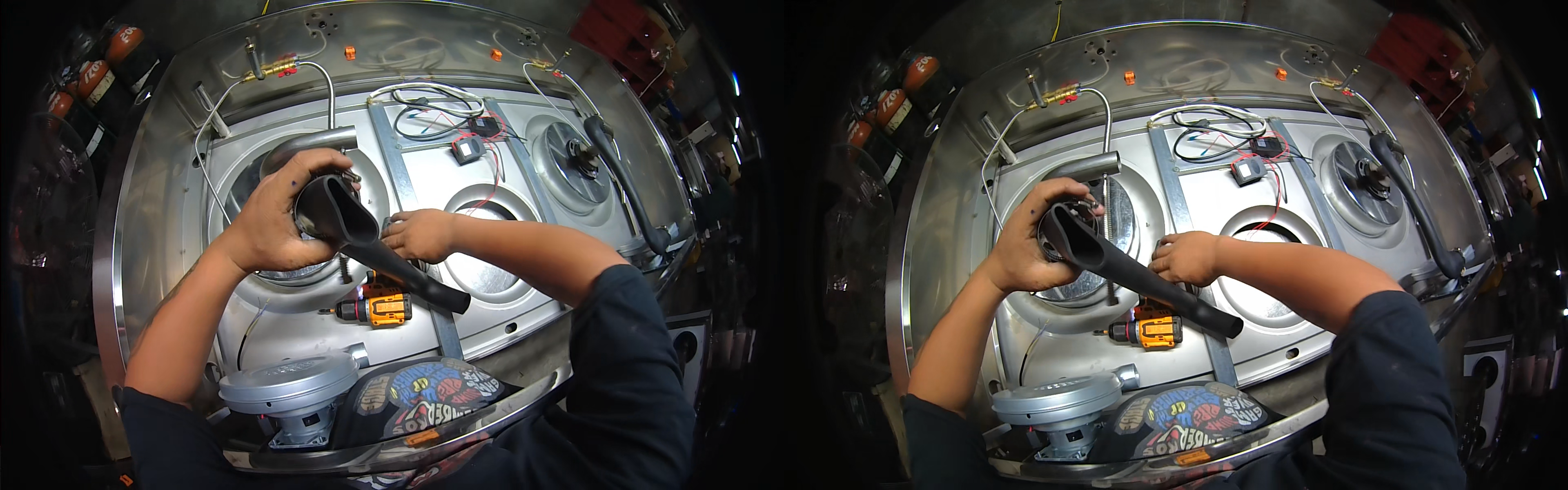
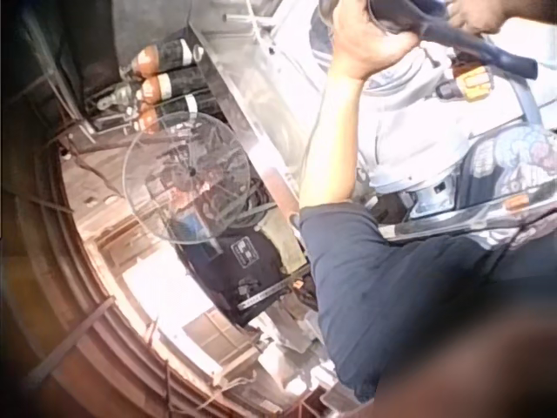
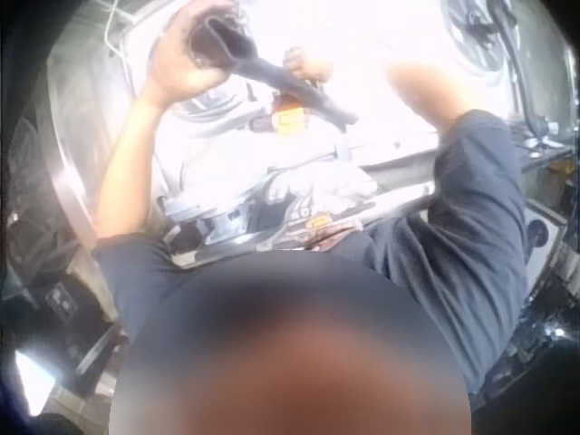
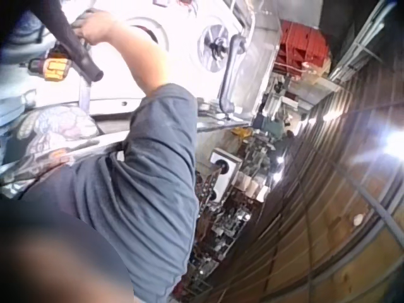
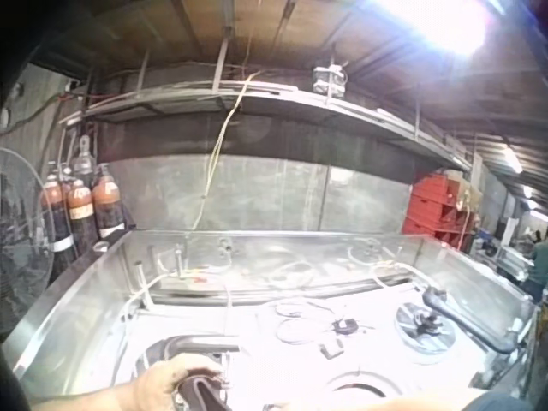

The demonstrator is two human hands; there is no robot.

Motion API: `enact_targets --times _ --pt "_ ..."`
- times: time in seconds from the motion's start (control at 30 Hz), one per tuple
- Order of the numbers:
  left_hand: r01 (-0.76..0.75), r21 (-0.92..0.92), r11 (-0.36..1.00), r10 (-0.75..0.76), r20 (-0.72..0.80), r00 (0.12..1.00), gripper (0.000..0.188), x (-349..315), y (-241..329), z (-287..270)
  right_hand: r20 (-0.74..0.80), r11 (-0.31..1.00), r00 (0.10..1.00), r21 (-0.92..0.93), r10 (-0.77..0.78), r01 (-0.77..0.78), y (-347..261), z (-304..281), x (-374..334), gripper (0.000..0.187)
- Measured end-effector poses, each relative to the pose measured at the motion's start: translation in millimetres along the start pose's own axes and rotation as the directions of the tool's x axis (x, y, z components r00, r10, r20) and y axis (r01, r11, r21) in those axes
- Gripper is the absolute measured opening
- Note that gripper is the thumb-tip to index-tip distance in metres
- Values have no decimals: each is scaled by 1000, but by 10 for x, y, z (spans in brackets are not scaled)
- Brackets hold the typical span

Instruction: The person assembles a flexible black hose system on a stainless steel unit. They position the hose, place metal hose clamps over the joints, and use a yellow cordless drill to tighten the clamps at multiple connection points. The person repeats this process for several hose segments and fittings.

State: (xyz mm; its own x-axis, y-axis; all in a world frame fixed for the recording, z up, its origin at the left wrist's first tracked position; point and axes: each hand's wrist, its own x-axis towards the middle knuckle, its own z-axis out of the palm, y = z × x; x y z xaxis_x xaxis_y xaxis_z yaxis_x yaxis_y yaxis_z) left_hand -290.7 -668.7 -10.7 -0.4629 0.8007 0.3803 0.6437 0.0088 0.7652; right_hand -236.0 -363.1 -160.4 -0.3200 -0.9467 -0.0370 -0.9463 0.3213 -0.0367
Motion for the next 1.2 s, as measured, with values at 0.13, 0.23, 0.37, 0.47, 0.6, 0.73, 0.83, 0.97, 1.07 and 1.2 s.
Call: enact_targets --times 0.13,0.23,0.37,0.47,0.6,0.73,0.83,0.97,1.07,1.2 --pt "-90 145 985 90 6 996 84 47 60 -28 87 969 990 231 -107 85 142 244 293 55" --pt "59 229 972 -34 -113 993 79 69 131 74 368 941 928 294 53 -170 56 198 476 58" --pt "113 195 974 -61 -257 965 72 118 265 96 340 992 933 11 114 -125 -273 -272 545 38" --pt "121 12 993 -109 -340 934 66 149 461 4 487 973 844 -156 225 -170 -591 -797 597 27" --pt "-236 -68 969 188 -412 892 79 191 822 -238 504 906 758 -149 414 -396 -827 -1469 336 33" --pt "-588 -112 801 513 -378 771 86 191 1211 -651 428 719 596 -227 679 -657 -1009 -2014 -231 33" --pt "-625 0 781 575 -394 718 80 139 1458 -781 111 550 541 -250 834 -797 -1218 -2396 -739 42" --pt "-696 35 717 661 -353 663 79 162 1728 -828 -306 335 232 346 923 -877 -1486 -2702 -1153 62" --pt "-742 58 667 721 -299 625 77 216 1949 -780 -298 329 146 895 943 -300 -1775 -2773 -1126 70" --pt "-765 89 637 752 -287 593 77 236 2191 -653 -437 325 160 827 885 459 -2307 -2689 -681 77"
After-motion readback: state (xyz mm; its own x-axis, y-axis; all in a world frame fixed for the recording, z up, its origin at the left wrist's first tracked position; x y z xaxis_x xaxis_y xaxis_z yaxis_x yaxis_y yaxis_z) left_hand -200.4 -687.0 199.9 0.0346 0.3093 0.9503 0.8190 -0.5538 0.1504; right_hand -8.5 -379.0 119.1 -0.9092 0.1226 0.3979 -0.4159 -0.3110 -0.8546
